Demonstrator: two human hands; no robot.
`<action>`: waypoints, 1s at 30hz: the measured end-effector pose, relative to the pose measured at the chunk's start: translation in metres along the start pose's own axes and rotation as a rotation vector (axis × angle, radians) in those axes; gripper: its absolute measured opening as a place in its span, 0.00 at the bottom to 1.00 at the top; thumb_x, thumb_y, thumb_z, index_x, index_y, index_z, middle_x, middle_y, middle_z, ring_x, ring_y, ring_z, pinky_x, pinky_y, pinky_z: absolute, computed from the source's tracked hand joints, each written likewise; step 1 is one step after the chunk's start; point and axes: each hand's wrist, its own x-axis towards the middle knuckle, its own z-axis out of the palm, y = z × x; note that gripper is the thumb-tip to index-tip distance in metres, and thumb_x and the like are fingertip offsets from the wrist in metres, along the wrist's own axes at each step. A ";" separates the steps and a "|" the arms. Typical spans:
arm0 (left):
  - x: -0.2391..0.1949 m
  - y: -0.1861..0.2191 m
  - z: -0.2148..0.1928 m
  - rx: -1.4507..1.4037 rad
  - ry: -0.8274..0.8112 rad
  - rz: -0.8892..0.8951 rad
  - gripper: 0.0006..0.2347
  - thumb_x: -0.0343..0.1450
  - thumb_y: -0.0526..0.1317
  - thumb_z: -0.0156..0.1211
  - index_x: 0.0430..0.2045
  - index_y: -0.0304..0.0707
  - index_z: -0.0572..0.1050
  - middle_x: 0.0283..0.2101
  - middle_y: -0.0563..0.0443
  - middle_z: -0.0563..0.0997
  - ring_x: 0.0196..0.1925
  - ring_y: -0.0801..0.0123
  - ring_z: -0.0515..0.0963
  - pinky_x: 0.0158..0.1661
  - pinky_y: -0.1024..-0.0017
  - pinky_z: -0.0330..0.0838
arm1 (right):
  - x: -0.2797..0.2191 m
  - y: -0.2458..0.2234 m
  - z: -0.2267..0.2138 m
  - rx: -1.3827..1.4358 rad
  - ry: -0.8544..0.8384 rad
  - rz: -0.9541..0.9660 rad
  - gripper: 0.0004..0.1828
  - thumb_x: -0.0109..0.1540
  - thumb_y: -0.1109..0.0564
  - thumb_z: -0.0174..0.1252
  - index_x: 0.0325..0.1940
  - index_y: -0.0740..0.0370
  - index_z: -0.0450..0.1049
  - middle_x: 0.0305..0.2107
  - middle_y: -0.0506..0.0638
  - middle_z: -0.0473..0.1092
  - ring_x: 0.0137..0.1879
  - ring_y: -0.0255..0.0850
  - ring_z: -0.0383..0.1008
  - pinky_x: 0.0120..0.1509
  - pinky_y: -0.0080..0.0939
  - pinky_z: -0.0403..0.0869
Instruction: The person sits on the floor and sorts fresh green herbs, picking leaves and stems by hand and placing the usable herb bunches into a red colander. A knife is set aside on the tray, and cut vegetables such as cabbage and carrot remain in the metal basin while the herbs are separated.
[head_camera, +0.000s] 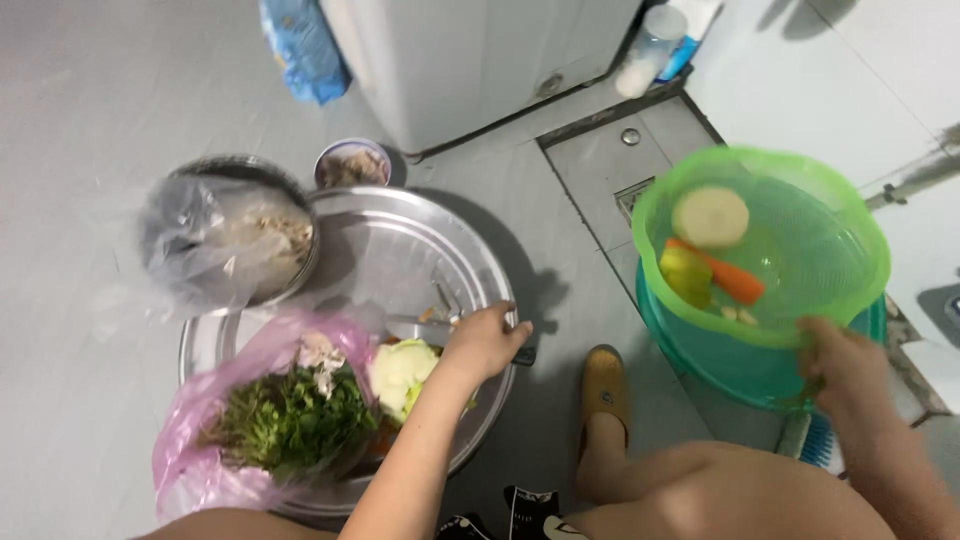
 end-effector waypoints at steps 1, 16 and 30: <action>0.002 0.002 0.003 0.014 -0.005 0.006 0.24 0.70 0.52 0.60 0.58 0.38 0.73 0.43 0.38 0.84 0.53 0.50 0.81 0.56 0.57 0.71 | 0.009 0.025 -0.013 0.013 0.004 0.007 0.11 0.67 0.52 0.59 0.38 0.63 0.70 0.20 0.47 0.62 0.23 0.39 0.60 0.25 0.43 0.58; 0.023 0.022 0.034 -0.023 -0.076 -0.020 0.24 0.70 0.50 0.60 0.56 0.34 0.73 0.44 0.38 0.84 0.49 0.53 0.84 0.50 0.63 0.76 | 0.142 0.147 0.045 0.387 0.206 0.423 0.19 0.65 0.57 0.61 0.49 0.71 0.61 0.34 0.58 0.73 0.21 0.38 0.74 0.20 0.34 0.63; -0.007 0.138 -0.003 -0.238 -0.247 0.343 0.14 0.71 0.48 0.62 0.38 0.36 0.81 0.37 0.43 0.84 0.36 0.58 0.84 0.40 0.64 0.77 | 0.153 0.186 0.019 0.049 -0.316 0.684 0.21 0.68 0.43 0.56 0.48 0.65 0.79 0.16 0.44 0.47 0.22 0.37 0.42 0.28 0.44 0.49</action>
